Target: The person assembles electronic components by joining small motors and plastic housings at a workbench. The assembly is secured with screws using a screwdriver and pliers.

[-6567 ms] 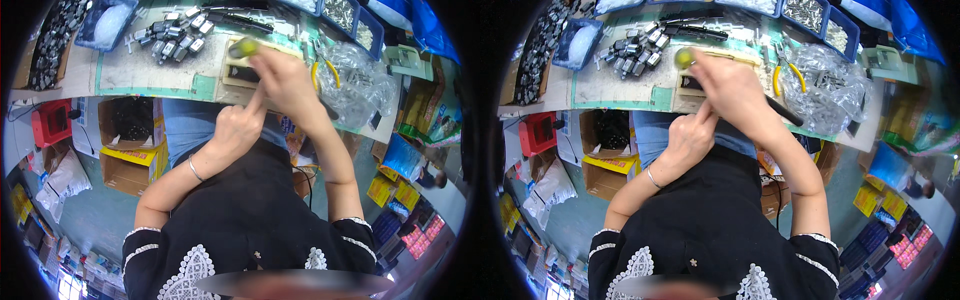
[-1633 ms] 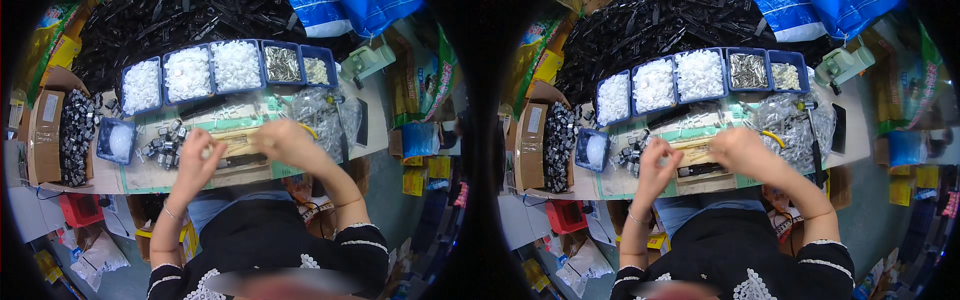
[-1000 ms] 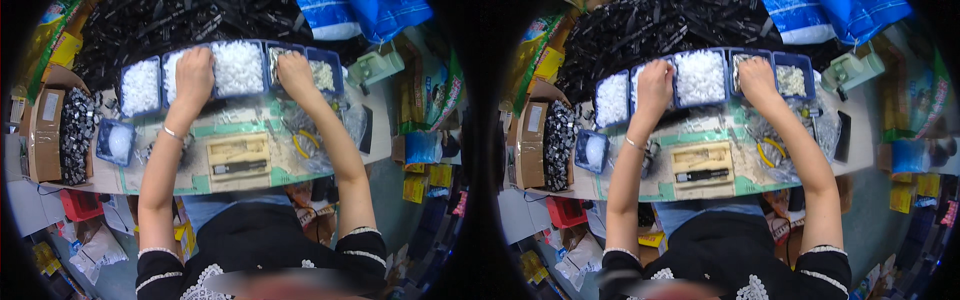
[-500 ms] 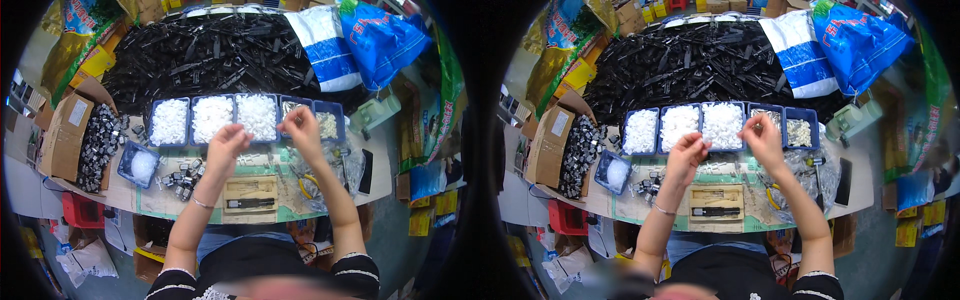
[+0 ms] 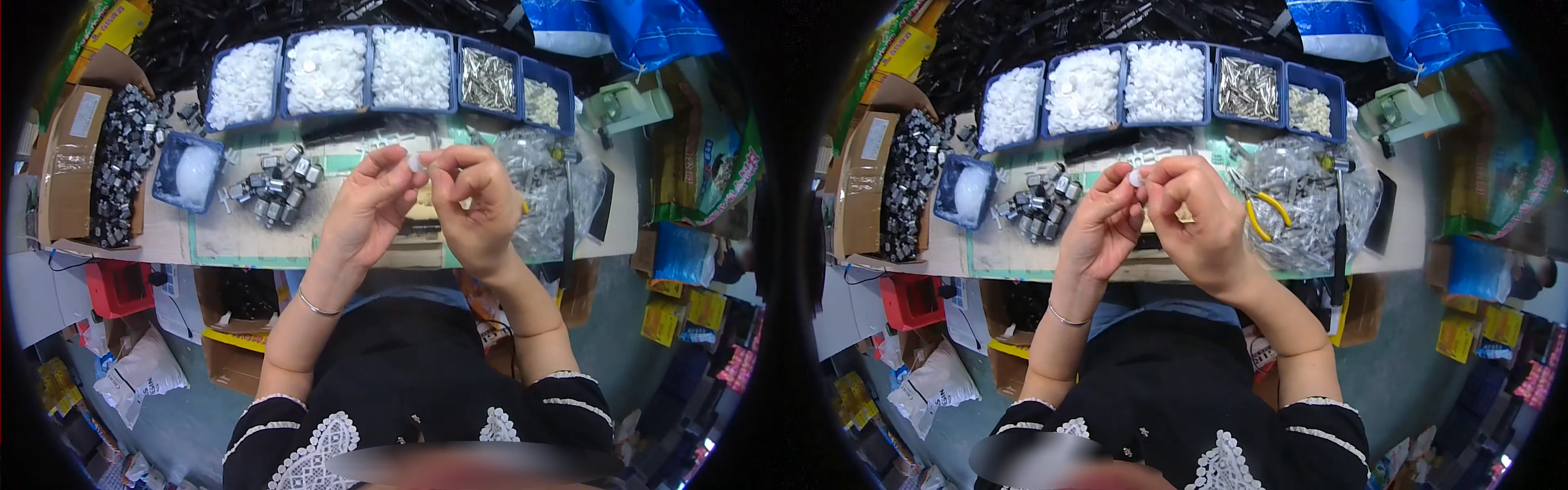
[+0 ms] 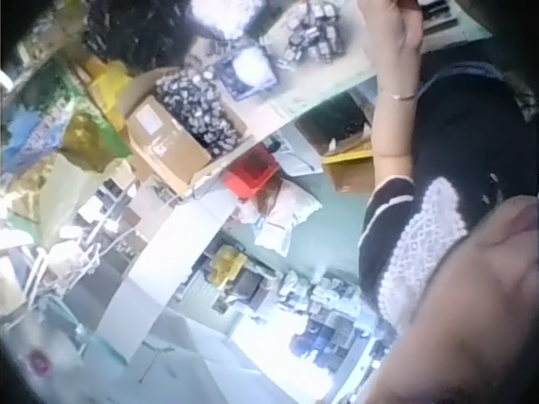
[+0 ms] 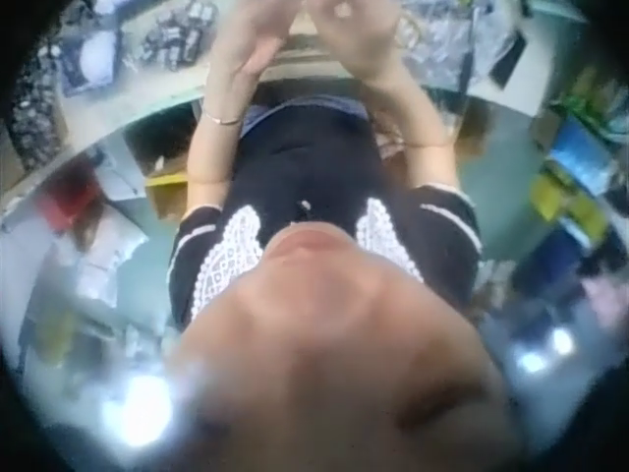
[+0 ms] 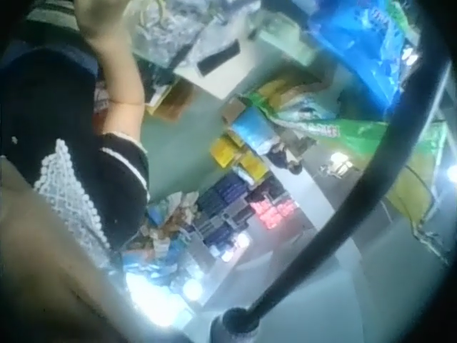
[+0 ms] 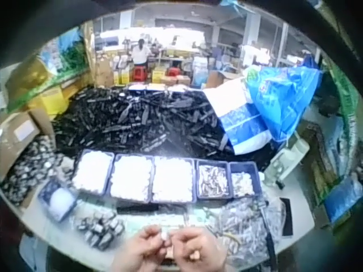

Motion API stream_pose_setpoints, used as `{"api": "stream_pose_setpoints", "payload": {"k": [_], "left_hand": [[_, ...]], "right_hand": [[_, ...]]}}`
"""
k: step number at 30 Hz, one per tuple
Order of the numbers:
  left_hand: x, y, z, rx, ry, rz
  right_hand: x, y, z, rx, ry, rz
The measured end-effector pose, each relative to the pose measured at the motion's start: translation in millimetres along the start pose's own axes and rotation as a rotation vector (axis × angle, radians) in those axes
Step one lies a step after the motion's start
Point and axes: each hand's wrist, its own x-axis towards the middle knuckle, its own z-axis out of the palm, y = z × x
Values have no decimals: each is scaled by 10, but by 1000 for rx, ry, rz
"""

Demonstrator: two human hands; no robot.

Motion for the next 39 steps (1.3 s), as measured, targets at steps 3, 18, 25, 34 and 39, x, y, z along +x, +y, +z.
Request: {"api": "stream_pose_setpoints", "payload": {"k": [3, 18, 25, 34, 39], "left_hand": [[-87, -38, -66, -7, 25, 2], [-420, -180, -235, 1251, 133, 765], [-684, -119, -572, 2036, -497, 1139], [-654, -69, -839, 2113, -236, 940], [-582, -92, -826, 2202, -202, 982]], "right_hand": [[-92, -24, 13, -11, -44, 53], [-344, -96, -82, 130, -119, 618], [-544, -9, -104, -305, -631, 374], [-747, 453, 99, -793, -594, -272], [-534, 315, 42, -755, -712, -124]]}}
